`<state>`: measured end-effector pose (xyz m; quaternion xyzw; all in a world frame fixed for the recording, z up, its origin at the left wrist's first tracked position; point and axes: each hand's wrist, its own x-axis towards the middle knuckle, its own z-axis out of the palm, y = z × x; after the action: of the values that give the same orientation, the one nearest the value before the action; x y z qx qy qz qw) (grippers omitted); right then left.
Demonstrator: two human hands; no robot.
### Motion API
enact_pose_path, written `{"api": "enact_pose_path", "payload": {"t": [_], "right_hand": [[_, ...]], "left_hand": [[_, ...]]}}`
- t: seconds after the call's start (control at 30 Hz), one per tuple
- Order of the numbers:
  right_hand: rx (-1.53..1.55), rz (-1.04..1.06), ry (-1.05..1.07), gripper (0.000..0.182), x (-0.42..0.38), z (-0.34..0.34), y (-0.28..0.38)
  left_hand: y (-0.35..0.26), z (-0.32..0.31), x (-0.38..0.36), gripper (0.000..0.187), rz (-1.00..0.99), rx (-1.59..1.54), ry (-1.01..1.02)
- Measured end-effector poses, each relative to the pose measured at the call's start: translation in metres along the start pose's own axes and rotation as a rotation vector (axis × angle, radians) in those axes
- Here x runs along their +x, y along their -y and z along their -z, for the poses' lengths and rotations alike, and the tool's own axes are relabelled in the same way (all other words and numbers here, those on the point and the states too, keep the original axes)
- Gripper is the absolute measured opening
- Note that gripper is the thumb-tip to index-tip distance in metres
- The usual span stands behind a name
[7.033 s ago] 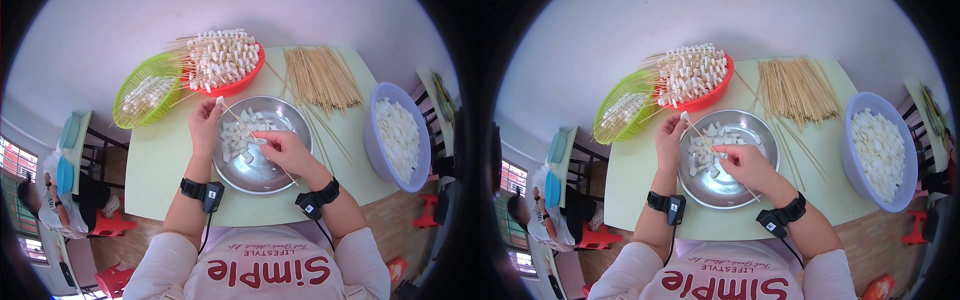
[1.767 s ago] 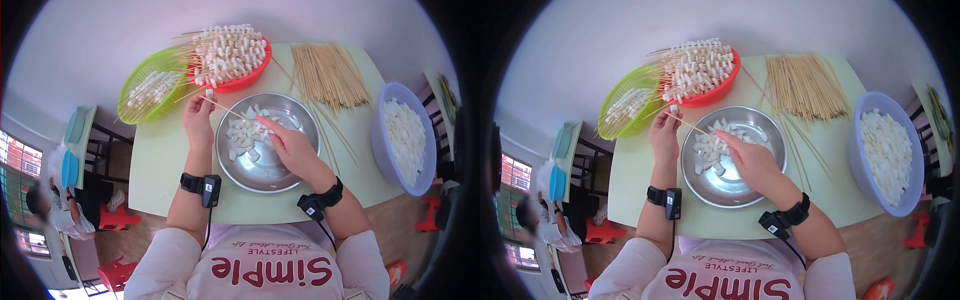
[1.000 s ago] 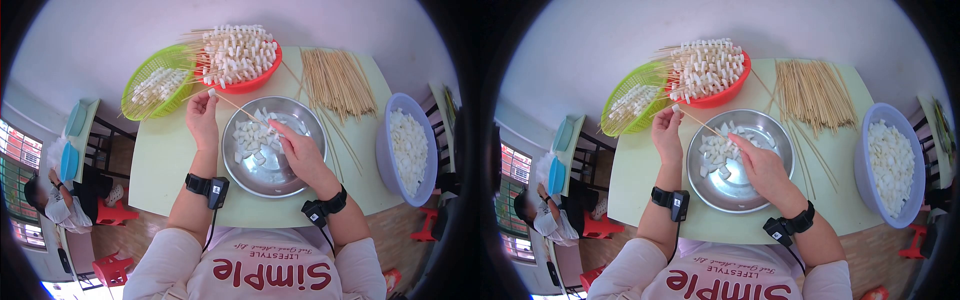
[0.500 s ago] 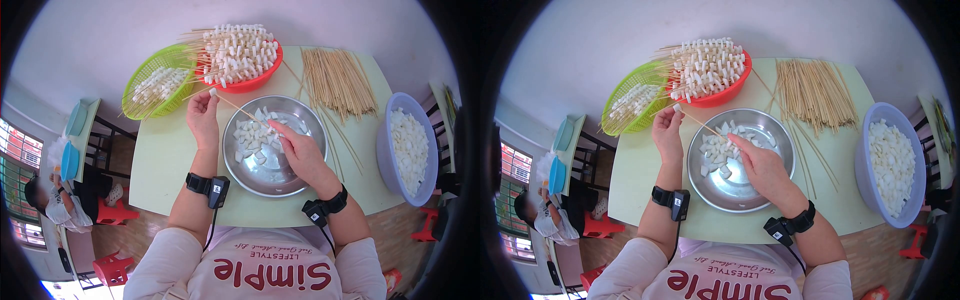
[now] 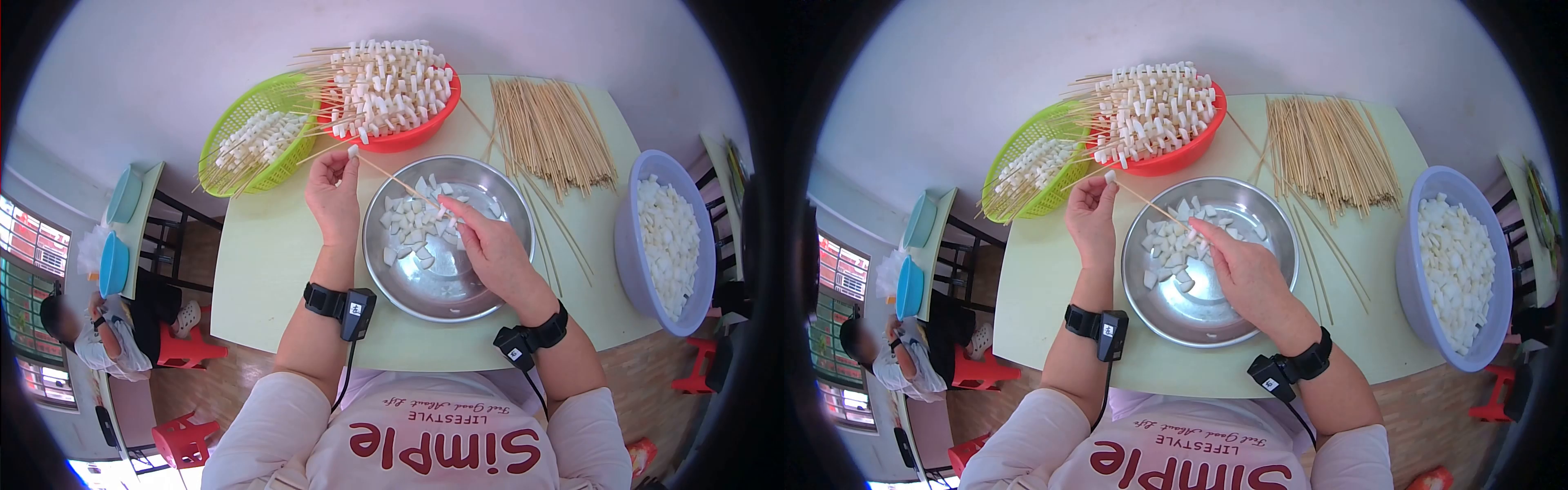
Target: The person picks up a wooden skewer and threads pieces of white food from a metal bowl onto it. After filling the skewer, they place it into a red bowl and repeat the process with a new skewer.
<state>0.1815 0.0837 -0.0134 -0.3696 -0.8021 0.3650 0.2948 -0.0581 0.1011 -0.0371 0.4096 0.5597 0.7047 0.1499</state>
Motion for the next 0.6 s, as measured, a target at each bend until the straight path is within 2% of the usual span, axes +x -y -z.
{"api": "enact_pose_path", "payload": {"t": [0.23, 0.3, 0.37, 0.47, 0.6], "right_hand": [[-0.008, 0.013, -0.025, 0.04, 0.0, 0.0, -0.001], [-0.011, 0.002, -0.018, 0.041, 0.0, 0.001, -0.001], [0.009, 0.028, -0.084, 0.042, 0.001, 0.002, -0.001], [0.041, 0.026, -0.071, 0.042, 0.001, 0.001, -0.004], [0.071, 0.067, -0.135, 0.042, 0.002, -0.003, -0.01]], "left_hand": [[-0.002, -0.006, -0.008, 0.009, -0.094, 0.089, 0.089], [-0.012, -0.014, -0.021, 0.012, -0.175, 0.268, 0.229], [-0.025, -0.018, -0.025, 0.013, -0.166, 0.262, 0.231], [-0.028, -0.02, -0.027, 0.012, -0.14, 0.217, 0.276], [-0.045, -0.027, -0.04, 0.012, -0.224, 0.324, 0.394]]}}
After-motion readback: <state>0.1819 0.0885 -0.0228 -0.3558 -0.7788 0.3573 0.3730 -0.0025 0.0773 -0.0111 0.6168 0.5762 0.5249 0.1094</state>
